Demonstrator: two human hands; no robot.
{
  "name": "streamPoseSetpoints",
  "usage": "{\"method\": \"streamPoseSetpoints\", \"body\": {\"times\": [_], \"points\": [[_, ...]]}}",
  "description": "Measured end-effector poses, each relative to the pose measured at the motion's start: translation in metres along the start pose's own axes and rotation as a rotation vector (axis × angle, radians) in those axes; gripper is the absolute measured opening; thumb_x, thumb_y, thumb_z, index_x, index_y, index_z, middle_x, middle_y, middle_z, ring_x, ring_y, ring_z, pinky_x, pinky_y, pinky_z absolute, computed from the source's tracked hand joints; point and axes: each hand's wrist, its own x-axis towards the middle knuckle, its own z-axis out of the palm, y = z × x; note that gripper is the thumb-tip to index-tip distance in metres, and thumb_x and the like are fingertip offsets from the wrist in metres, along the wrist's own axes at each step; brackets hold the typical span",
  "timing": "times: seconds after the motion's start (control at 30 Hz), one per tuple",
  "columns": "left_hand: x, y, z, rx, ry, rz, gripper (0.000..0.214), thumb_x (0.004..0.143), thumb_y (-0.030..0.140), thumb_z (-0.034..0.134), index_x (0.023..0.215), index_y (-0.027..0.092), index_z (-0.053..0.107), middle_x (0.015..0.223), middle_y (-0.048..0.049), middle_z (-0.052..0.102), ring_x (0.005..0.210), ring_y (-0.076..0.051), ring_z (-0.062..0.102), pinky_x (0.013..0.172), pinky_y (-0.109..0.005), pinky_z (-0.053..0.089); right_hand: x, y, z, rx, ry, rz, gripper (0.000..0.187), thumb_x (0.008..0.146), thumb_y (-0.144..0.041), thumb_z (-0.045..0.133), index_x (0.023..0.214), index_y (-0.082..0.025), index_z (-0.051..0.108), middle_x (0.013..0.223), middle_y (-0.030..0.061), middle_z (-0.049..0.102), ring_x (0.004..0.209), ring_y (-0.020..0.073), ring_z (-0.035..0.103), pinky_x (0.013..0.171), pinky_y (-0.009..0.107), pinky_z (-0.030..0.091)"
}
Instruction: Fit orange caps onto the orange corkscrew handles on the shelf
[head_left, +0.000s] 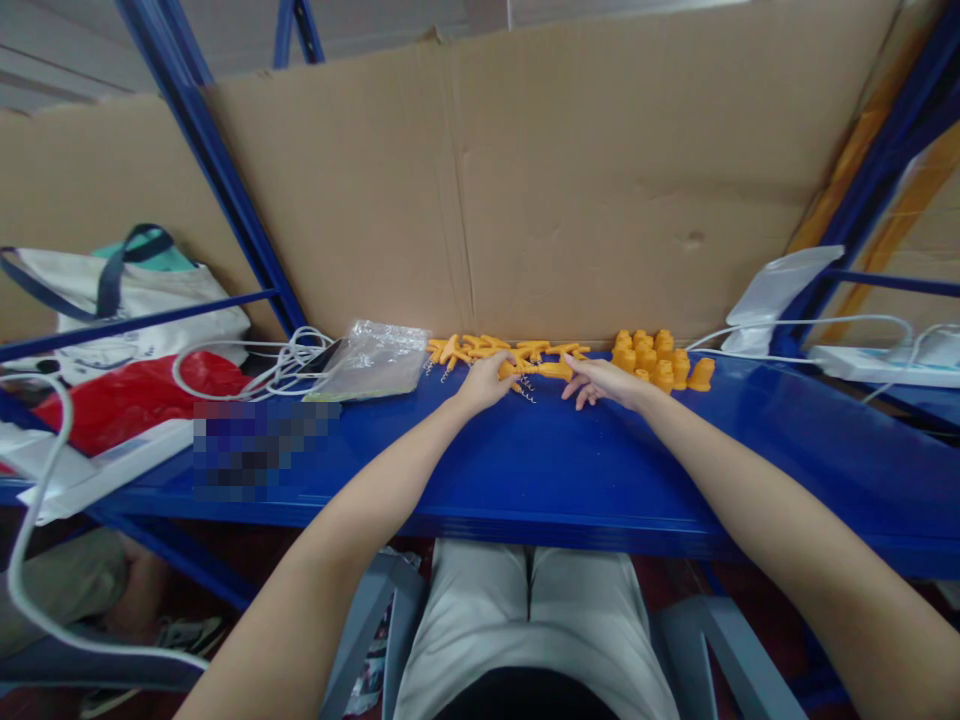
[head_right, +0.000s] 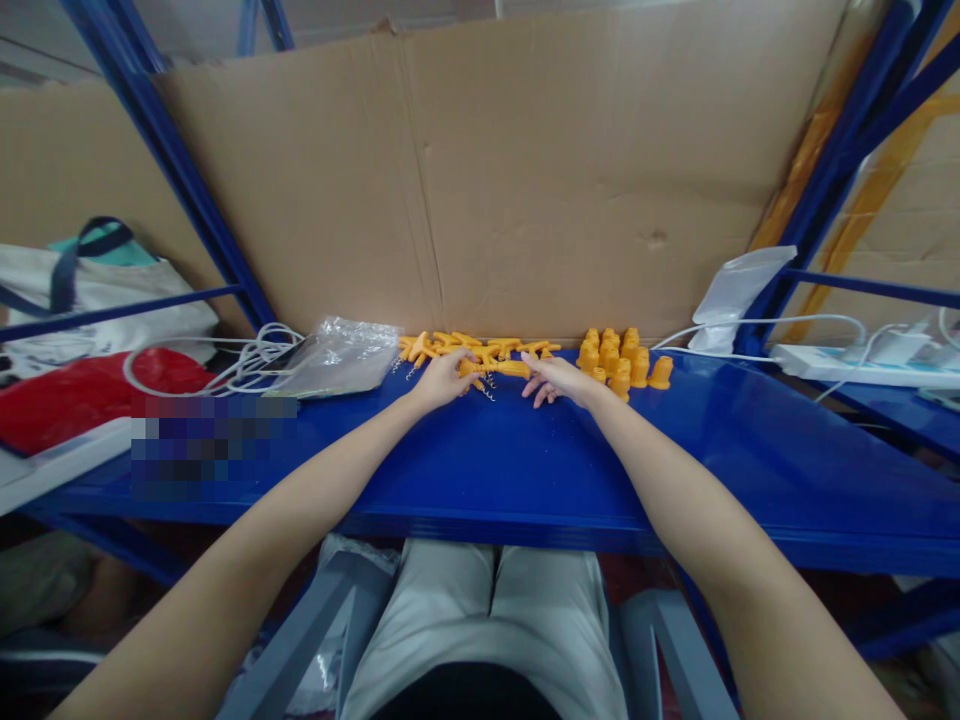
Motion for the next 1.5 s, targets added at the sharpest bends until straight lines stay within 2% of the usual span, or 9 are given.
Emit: {"method": "streamPoseSetpoints", "body": {"times": [0.1,0.2,0.4,0.53,0.83,0.97,1.1,1.37,1.5], "points": [[0.0,-0.001,0.0,-0.005,-0.005,0.0,0.019,0.081,0.017,0.066,0.099,0.016,0.062,0.073,-0.0001,0.067,0.069,-0.016,0.065,0.073,-0.028,0.052,0.001,0.004,-0.003,0.062,-0.058,-0.046,0.015,0.096,-0.033,0.057,0.098,-0.018,0.056,0.081,0.0067,0.076,0.051,0.0113,0.066,0.039,0.017,0.045],[0.0,0.0,-0.001,-0.009,-0.007,-0.022,0.019,0.081,0.016,0.066,0.099,0.015,0.062,0.073,0.0001,0.066,0.069,-0.016,0.066,0.074,-0.028,0.052,0.001,0.005,-0.003,0.106,-0.06,-0.047,0.008,0.095,-0.025,0.059,0.093,-0.019,0.054,0.081,0.0058,0.076,0.052,0.0108,0.066,0.044,0.017,0.048],[-0.001,0.003,-0.002,0.006,0.002,0.001,0.018,0.08,0.013,0.066,0.097,0.016,0.062,0.074,-0.0001,0.067,0.076,-0.017,0.067,0.076,-0.028,0.052,-0.001,-0.001,0.005,0.06,0.031,0.009,0.039,0.1,-0.046,0.045,0.078,-0.016,0.056,0.059,0.0099,0.07,0.04,0.011,0.058,0.037,0.018,0.043],[-0.001,0.003,-0.001,-0.013,0.007,0.001,0.016,0.08,0.014,0.066,0.095,0.017,0.062,0.075,-0.0002,0.067,0.078,-0.017,0.067,0.076,-0.028,0.052,0.002,-0.001,0.007,0.026,0.088,0.024,0.052,0.094,-0.062,0.044,0.073,-0.016,0.055,0.051,0.0098,0.065,0.034,0.0111,0.054,0.031,0.019,0.037],[0.001,0.0,0.001,-0.04,0.013,-0.082,0.02,0.08,0.017,0.068,0.099,0.016,0.062,0.064,0.0039,0.061,0.061,-0.015,0.062,0.067,-0.026,0.051,0.002,0.0,0.002,0.071,-0.04,0.033,0.059,0.098,-0.061,0.027,0.074,-0.017,0.056,0.059,0.0105,0.069,0.039,0.0111,0.055,0.036,0.02,0.038],[0.0,0.001,0.003,-0.095,-0.006,-0.107,0.02,0.082,0.018,0.066,0.101,0.016,0.06,0.058,0.0067,0.056,0.05,-0.013,0.058,0.061,-0.025,0.05,0.002,0.001,0.002,0.089,-0.032,0.036,0.053,0.101,-0.053,0.027,0.075,-0.017,0.056,0.058,0.0086,0.068,0.038,0.0096,0.053,0.035,0.018,0.035],[-0.001,0.004,0.003,-0.132,-0.009,-0.118,0.018,0.081,0.016,0.066,0.098,0.016,0.059,0.057,0.0078,0.055,0.045,-0.011,0.056,0.054,-0.023,0.047,0.001,0.001,0.004,0.128,0.033,0.025,0.039,0.102,-0.048,0.034,0.088,-0.018,0.054,0.065,0.0061,0.071,0.04,0.0102,0.054,0.035,0.019,0.035],[-0.003,0.006,0.005,-0.106,-0.008,-0.097,0.016,0.082,0.016,0.066,0.097,0.016,0.059,0.056,0.0078,0.055,0.047,-0.011,0.058,0.052,-0.021,0.045,-0.009,-0.004,-0.001,0.208,-0.052,0.044,0.009,0.099,-0.023,0.046,0.102,-0.02,0.054,0.086,0.0055,0.075,0.057,0.0118,0.065,0.051,0.021,0.05],[-0.002,0.004,0.004,-0.067,-0.01,-0.077,0.017,0.082,0.016,0.066,0.098,0.016,0.06,0.054,0.0083,0.054,0.048,-0.011,0.057,0.056,-0.022,0.046,-0.008,-0.001,0.0,0.178,-0.023,0.016,0.014,0.097,-0.029,0.053,0.106,-0.018,0.057,0.084,0.0077,0.075,0.057,0.0117,0.064,0.05,0.02,0.05]]}}
